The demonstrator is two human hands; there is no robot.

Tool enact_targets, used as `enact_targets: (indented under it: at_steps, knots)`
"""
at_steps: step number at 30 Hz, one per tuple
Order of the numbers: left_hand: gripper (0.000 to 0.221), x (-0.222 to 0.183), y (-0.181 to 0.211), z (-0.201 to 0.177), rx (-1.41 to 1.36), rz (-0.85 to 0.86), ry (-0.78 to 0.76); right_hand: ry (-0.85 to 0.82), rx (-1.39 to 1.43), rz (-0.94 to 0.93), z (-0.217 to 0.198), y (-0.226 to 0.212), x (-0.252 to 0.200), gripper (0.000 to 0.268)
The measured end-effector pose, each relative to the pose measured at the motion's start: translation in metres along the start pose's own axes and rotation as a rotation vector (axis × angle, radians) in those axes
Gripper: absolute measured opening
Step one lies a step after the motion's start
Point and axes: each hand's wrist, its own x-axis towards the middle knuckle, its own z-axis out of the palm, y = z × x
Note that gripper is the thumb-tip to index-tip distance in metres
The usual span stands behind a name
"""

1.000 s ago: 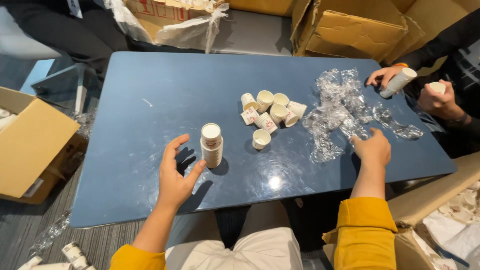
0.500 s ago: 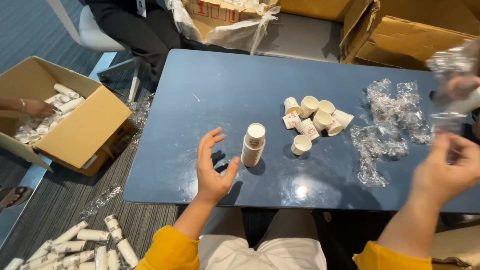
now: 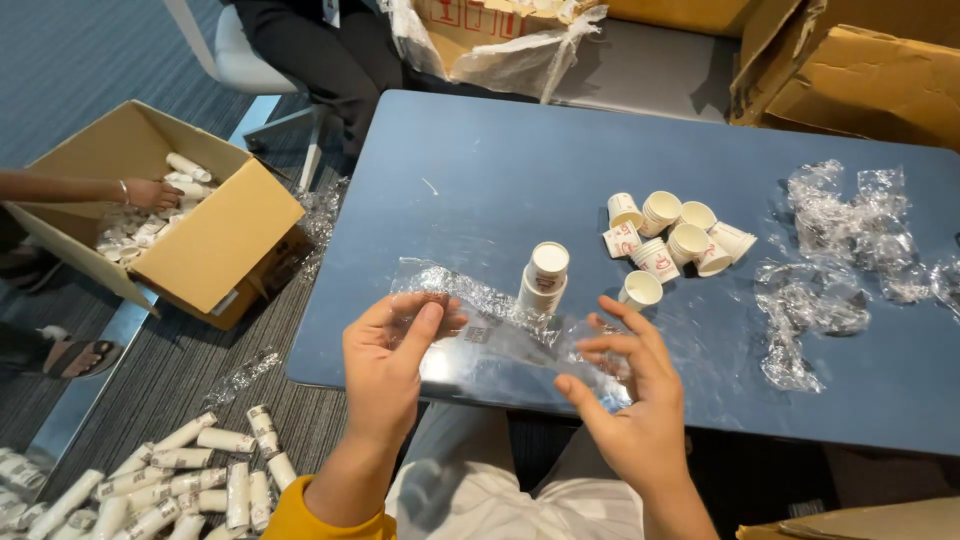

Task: Stacking paper cups and wrapping them in plastic film for packaging.

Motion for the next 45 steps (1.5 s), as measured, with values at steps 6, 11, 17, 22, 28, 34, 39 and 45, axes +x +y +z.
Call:
enact_targets:
  at_steps: [6,11,17,22,28,34,39,45]
  knots:
    - [0.017,0.008,-0.001,-0.019,-0.032,-0.072,0.107,-0.012,0.618,0.488,0.014,0.040,-0.006,0.048]
    - [0.024,0.012,0.005,-0.038,0.000,-0.120,0.081,0.116,0.535,0.453,0.017,0.053,-0.007,0.038]
    - [0.027,0.009,0.014,-0.066,0.082,-0.215,0.137,0.146,0.474,0.425,0.025,0.042,-0.007,0.058]
    - [0.021,-0.002,0.048,-0.068,0.057,0.082,0.328,0.129,0.387,0.291,0.035,0.030,-0.009,0.070]
    - [0.028,-0.012,0.057,-0.049,0.265,0.411,0.281,0.216,0.366,0.194,0.032,0.051,-0.012,0.050]
    - [0.017,0.001,0.028,0.008,0.812,0.458,0.060,-0.096,0.425,0.235,0.050,0.027,-0.017,0.042]
    - [0.013,0.002,0.001,0.023,1.065,0.462,-0.072,-0.135,0.493,0.518,0.079,0.042,-0.007,0.043]
    - [0.010,-0.002,-0.002,0.018,1.012,0.374,-0.066,-0.075,0.303,0.374,0.082,0.047,-0.019,0.036]
